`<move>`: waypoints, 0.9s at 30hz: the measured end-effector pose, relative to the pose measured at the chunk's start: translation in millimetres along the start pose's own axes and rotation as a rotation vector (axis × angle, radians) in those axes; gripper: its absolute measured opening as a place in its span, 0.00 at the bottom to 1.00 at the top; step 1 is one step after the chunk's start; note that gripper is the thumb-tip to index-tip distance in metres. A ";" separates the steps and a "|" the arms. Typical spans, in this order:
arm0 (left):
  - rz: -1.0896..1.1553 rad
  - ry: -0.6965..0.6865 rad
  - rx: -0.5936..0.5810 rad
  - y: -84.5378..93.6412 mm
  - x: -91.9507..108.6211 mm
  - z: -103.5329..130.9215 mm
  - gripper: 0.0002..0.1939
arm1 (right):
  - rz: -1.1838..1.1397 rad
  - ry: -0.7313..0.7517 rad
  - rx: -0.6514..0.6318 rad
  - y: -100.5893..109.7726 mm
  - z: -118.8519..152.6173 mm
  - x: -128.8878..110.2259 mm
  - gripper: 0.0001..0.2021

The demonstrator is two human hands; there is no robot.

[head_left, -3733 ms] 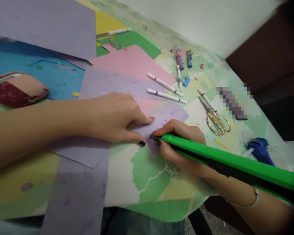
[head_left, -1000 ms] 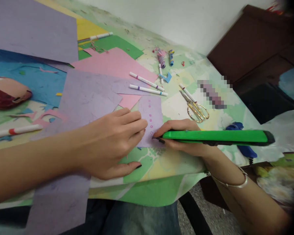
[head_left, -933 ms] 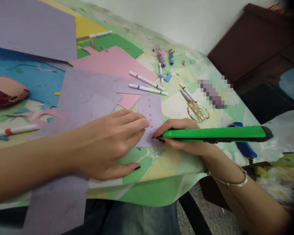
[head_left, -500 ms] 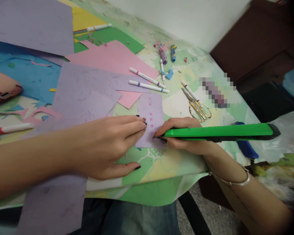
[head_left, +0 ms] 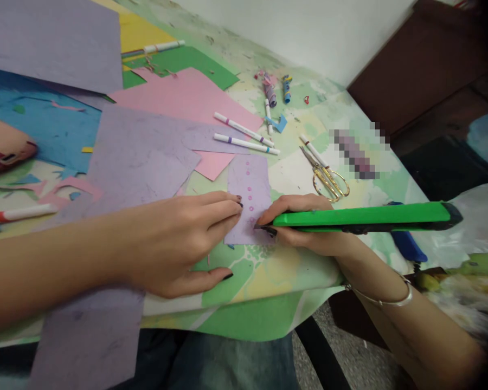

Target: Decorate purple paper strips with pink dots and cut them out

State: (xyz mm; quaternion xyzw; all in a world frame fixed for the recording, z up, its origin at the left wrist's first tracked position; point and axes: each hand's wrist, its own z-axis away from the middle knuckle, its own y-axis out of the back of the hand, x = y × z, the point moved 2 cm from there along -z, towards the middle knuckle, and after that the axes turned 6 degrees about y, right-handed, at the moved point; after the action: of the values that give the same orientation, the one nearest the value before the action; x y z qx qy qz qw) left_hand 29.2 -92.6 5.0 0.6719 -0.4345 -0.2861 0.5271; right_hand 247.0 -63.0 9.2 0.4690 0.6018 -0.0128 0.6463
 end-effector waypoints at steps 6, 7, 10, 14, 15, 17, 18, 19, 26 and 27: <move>-0.014 0.000 0.007 1.1 0.3 -1.3 0.23 | 0.123 -0.019 0.080 -4.5 -1.0 -4.8 0.09; -0.015 -0.002 0.008 0.9 0.3 -1.5 0.23 | 0.147 -0.026 0.100 -5.5 -1.1 -6.0 0.09; -0.007 0.006 0.016 -0.1 -0.1 -1.4 0.22 | 0.170 -0.039 0.137 -7.5 -0.7 -8.2 0.09; 0.014 0.029 0.023 -0.8 -1.1 0.6 0.20 | 0.133 -0.047 0.156 -7.2 1.1 -7.2 0.09; 0.017 0.028 0.025 -0.8 -1.1 0.8 0.19 | 0.131 -0.048 0.154 -6.9 1.3 -6.8 0.09; 0.018 0.029 0.024 -1.0 -1.2 0.4 0.18 | 0.138 -0.044 0.142 -6.7 1.3 -6.6 0.09; 0.014 0.030 0.023 -1.1 -1.3 -0.2 0.18 | 0.143 -0.039 0.137 -6.7 1.0 -6.7 0.09; 0.008 0.031 0.024 -1.4 -1.5 -1.1 0.17 | 0.147 -0.033 0.135 -6.8 0.8 -7.0 0.08; -0.053 -0.034 0.107 -2.1 -4.2 -5.3 0.19 | 0.191 -0.027 0.135 -8.4 -0.5 -8.0 0.08; -0.052 -0.032 0.092 -2.5 -4.7 -5.3 0.19 | 0.200 -0.027 0.136 -8.8 -0.8 -8.3 0.08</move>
State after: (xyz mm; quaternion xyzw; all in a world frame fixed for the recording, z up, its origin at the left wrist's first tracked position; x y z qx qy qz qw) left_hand 32.2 -85.8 3.7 0.7018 -0.4379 -0.2900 0.4812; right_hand 239.0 -72.0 10.7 0.5693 0.5409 0.0044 0.6192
